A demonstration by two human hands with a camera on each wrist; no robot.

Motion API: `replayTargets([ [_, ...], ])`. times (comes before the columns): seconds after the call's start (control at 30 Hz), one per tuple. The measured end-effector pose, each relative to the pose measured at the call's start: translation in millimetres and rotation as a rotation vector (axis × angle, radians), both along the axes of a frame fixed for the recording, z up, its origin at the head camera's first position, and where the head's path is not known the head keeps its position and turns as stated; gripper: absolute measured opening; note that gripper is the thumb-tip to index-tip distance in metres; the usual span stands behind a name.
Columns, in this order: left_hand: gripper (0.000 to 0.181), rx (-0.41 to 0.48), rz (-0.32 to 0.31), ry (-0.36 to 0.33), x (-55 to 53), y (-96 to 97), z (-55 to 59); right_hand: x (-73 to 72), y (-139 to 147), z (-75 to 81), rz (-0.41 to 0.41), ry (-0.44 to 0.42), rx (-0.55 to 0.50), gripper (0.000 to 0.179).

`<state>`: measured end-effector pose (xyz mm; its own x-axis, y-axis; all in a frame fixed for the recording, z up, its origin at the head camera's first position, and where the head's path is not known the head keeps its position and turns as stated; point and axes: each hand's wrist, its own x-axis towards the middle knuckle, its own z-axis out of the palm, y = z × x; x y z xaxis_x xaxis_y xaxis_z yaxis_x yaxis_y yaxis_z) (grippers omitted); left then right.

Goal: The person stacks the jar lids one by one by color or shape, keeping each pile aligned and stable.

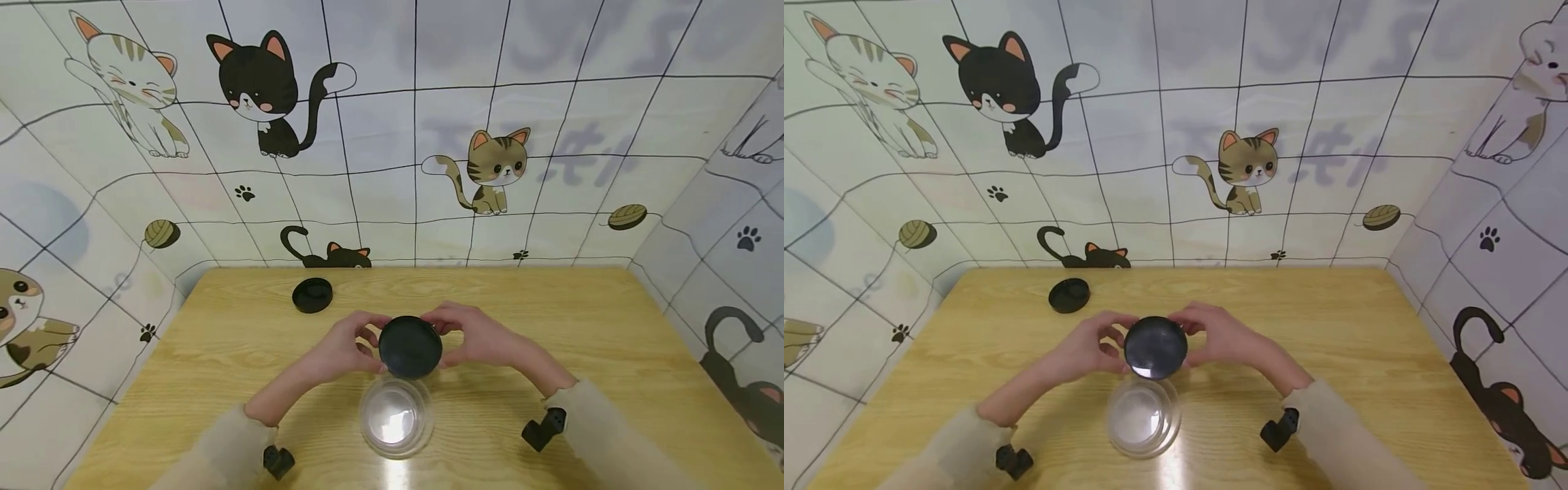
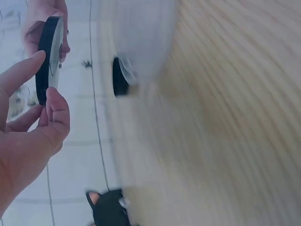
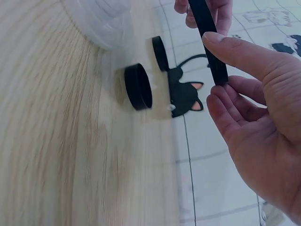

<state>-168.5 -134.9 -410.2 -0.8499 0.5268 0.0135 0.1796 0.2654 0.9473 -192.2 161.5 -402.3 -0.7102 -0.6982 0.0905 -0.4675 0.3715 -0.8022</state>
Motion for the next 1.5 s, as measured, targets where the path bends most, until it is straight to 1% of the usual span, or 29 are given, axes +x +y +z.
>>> replayTargets([
  [0.17,0.071,0.012,-0.037,-0.029,5.5,24.3,7.5,14.4,26.8,3.8,-0.028,-0.004,-0.014,0.071],
  [0.33,0.072,-0.015,-0.052,-0.013,12.2,51.9,9.7,27.7,54.3,8.4,-0.051,-0.018,0.015,0.071],
  [0.4,0.071,-0.036,-0.049,0.001,16.7,62.9,10.5,33.3,64.1,10.4,-0.050,-0.018,0.037,0.071],
  [0.5,0.071,-0.041,-0.039,-0.011,25.7,78.0,11.2,42.9,76.5,13.2,-0.043,-0.022,0.062,0.070],
  [0.6,0.071,-0.036,-0.034,-0.033,35.1,91.3,9.3,52.9,87.9,13.9,-0.045,-0.023,0.077,0.069],
  [0.7,0.072,-0.022,-0.031,-0.049,42.7,103.8,6.0,62.2,97.8,11.6,-0.054,0.002,0.074,0.069],
  [0.8,0.074,-0.006,-0.030,-0.069,48.1,114.7,1.8,70.4,106.1,7.0,-0.053,0.030,0.054,0.069],
  [0.93,0.074,0.018,-0.018,-0.086,53.2,127.5,-7.7,78.5,115.5,-1.8,-0.049,0.047,0.017,0.071],
  [1.03,0.074,0.034,-0.014,-0.094,58.4,136.7,-16.6,83.4,123.3,-10.5,-0.040,0.060,0.013,0.072],
  [1.2,0.075,0.036,-0.026,-0.101,67.1,150.3,-27.5,92.4,137.1,-24.6,-0.025,0.012,0.030,0.070],
  [1.27,0.076,0.023,-0.030,-0.094,68.5,154.8,-30.5,95.2,141.4,-28.3,-0.028,-0.006,0.027,0.069],
  [1.4,0.077,-0.011,-0.034,-0.064,69.2,160.8,-34.0,97.8,147.4,-34.6,-0.040,0.006,0.023,0.068],
  [1.47,0.078,-0.014,-0.029,-0.062,69.4,163.0,-36.5,98.1,149.1,-37.9,-0.050,0.014,0.027,0.068],
  [1.5,0.078,-0.005,-0.026,-0.073,69.6,164.0,-37.6,98.2,150.0,-39.4,-0.056,0.012,0.031,0.068],
])
